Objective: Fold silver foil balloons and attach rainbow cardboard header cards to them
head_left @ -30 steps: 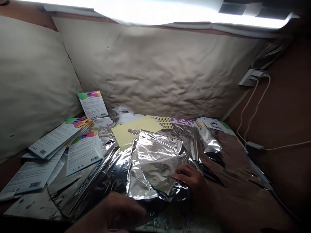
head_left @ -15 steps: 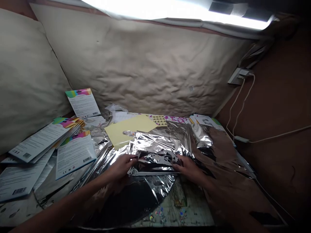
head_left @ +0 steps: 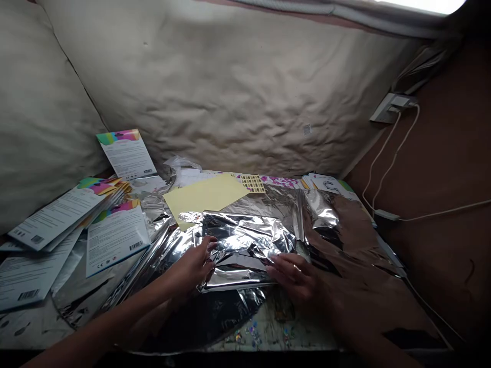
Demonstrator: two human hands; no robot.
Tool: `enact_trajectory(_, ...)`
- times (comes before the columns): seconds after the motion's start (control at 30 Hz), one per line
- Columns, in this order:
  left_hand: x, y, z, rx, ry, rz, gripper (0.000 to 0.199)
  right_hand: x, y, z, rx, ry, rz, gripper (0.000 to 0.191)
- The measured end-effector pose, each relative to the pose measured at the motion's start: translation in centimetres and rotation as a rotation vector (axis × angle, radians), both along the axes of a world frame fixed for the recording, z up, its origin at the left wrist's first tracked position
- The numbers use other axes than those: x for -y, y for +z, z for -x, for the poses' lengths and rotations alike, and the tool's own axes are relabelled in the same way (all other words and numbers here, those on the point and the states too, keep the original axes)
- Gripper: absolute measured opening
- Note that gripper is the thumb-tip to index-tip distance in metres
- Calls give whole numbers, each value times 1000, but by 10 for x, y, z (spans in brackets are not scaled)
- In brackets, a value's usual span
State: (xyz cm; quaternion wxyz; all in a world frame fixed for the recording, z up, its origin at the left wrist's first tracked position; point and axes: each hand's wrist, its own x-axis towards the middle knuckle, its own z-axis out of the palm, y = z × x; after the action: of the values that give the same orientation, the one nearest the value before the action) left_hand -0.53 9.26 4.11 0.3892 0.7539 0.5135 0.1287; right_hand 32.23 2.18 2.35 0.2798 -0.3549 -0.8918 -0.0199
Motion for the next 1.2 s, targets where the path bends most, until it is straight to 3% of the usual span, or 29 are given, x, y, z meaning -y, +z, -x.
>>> enact_trajectory(0.13, -8, 7, -1, -43, -39, 31, 53, -12, 8, 3, 197, -4, 271, 43)
enact_trajectory(0.2, -10, 9, -3, -107, -59, 22, 56, -17, 15, 4, 278, -10, 349, 51)
enact_trajectory(0.27, -11, 12, -5, -237, -47, -71, 60, -20, 20, 3, 334, 8, 370, 59)
enact_trajectory(0.37, -8, 20, -4, -403, -44, -326, 53, -23, 22, 1, 343, -1, 360, 39)
enact_trajectory(0.47, -7, 32, 7, -290, -356, -348, 41, -29, 22, 0, 260, -10, 410, 31)
enact_trajectory(0.5, -7, 35, 12, -223, -461, -288, 48, -33, 22, 0, 206, -5, 459, 31)
enact_trajectory(0.57, -12, 37, 21, -116, -525, -151, 69, -47, 25, -1, 69, 13, 619, 36)
enact_trajectory(0.6, -17, 36, 23, -76, -499, -100, 69, -55, 27, -3, -4, 24, 722, 39)
enact_trajectory(0.73, -42, 24, 16, 39, -282, 41, 34, -90, 39, -19, -217, 86, 1083, 58)
enact_trajectory(0.83, -62, 12, 7, 209, -117, 238, 34, -104, 39, -37, -295, 80, 1124, 77)
enact_trajectory(0.93, -73, 8, 3, 310, -77, 339, 37, -106, 31, -48, -352, -3, 1129, 90)
enact_trajectory(1.0, -74, 9, 5, 324, -85, 355, 38, -102, 28, -47, -394, -45, 1187, 85)
enact_trajectory(1.07, -72, 12, 9, 350, -107, 398, 39, -95, 32, -43, -362, -36, 1173, 65)
enact_trajectory(1.13, -66, 14, 16, 392, -94, 446, 38, -88, 41, -37, -266, 10, 1040, 44)
enact_trajectory(1.2, -61, 14, 23, 424, -62, 499, 38, -81, 48, -32, -223, 37, 928, 41)
